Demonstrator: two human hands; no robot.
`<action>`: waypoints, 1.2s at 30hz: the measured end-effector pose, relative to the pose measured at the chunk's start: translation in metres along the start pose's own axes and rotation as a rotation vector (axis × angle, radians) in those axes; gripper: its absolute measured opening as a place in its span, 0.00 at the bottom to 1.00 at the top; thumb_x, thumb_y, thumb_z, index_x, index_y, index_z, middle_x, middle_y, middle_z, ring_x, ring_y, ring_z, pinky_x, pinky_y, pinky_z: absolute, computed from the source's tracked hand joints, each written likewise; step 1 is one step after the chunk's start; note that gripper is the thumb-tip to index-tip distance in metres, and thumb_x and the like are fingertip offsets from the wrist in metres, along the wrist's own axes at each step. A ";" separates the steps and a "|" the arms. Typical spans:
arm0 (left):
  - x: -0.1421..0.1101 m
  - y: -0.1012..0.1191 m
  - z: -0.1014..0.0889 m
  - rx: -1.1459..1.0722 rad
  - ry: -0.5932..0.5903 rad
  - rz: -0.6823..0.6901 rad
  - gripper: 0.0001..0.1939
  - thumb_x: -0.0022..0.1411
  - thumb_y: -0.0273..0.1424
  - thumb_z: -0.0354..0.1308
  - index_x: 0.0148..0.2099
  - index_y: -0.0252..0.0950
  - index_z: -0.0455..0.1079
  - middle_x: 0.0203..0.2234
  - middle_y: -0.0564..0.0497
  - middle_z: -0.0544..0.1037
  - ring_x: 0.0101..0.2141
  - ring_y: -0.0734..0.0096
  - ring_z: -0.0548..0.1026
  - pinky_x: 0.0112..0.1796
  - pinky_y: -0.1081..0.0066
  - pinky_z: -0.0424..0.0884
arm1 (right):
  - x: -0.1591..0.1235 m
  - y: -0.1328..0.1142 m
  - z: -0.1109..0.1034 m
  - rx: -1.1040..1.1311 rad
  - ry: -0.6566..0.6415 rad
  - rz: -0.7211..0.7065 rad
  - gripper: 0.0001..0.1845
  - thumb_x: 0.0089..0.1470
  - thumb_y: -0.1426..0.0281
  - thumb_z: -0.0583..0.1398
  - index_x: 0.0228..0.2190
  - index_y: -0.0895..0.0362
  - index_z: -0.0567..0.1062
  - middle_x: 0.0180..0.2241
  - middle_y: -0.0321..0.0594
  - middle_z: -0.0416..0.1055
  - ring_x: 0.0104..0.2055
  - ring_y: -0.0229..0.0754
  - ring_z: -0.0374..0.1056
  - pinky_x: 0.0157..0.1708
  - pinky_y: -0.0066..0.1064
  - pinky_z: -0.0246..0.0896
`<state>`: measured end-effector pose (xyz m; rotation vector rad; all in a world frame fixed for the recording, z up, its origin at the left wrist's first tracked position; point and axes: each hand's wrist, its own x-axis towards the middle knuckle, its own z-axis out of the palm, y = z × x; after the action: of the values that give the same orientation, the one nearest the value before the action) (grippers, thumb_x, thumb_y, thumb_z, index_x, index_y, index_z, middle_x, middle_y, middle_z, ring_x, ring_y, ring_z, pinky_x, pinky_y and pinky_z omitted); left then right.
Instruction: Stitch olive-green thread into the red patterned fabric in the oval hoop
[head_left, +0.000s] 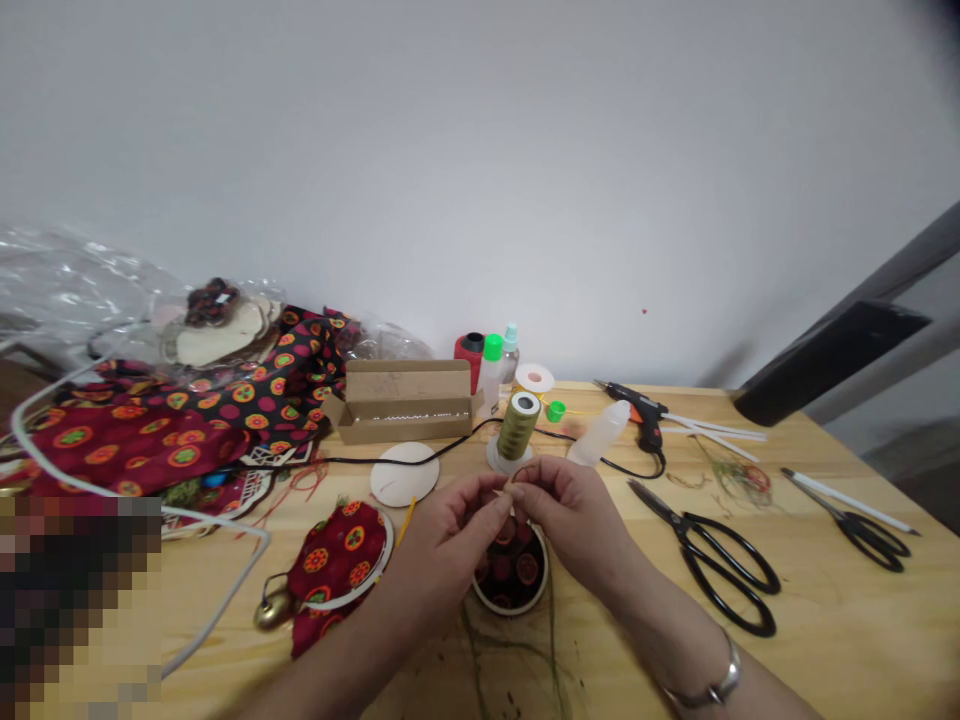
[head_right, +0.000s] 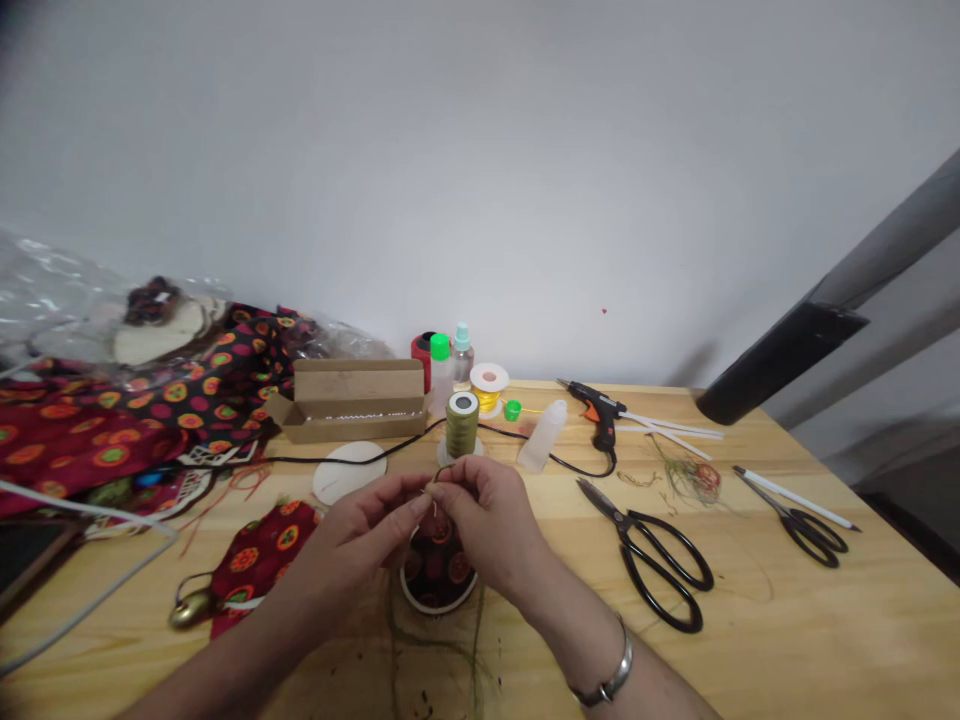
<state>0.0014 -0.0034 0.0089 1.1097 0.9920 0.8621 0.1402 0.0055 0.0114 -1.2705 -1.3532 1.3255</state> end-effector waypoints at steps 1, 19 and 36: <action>0.001 0.000 -0.001 0.012 0.004 0.009 0.17 0.55 0.36 0.54 0.46 0.35 0.69 0.25 0.53 0.72 0.25 0.75 0.68 0.26 0.76 0.63 | 0.001 0.001 0.000 -0.013 0.008 -0.004 0.05 0.46 0.71 0.57 0.21 0.59 0.69 0.17 0.33 0.65 0.19 0.34 0.60 0.20 0.25 0.56; 0.007 0.008 -0.020 0.305 0.416 0.093 0.13 0.52 0.39 0.55 0.33 0.34 0.72 0.19 0.56 0.72 0.20 0.75 0.66 0.22 0.76 0.59 | 0.004 -0.019 -0.041 0.152 0.128 -0.058 0.11 0.45 0.64 0.60 0.22 0.59 0.67 0.15 0.30 0.59 0.15 0.28 0.48 0.14 0.22 0.40; -0.002 -0.005 0.001 -0.204 -0.074 0.122 0.14 0.60 0.31 0.50 0.48 0.41 0.68 0.43 0.49 0.75 0.46 0.65 0.69 0.47 0.66 0.62 | -0.008 -0.020 -0.016 -0.145 -0.094 -0.028 0.06 0.47 0.73 0.57 0.21 0.59 0.68 0.17 0.32 0.63 0.21 0.32 0.57 0.22 0.24 0.54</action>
<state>0.0017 -0.0069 0.0047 1.0271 0.7628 0.9906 0.1554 0.0016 0.0332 -1.2941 -1.5516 1.3010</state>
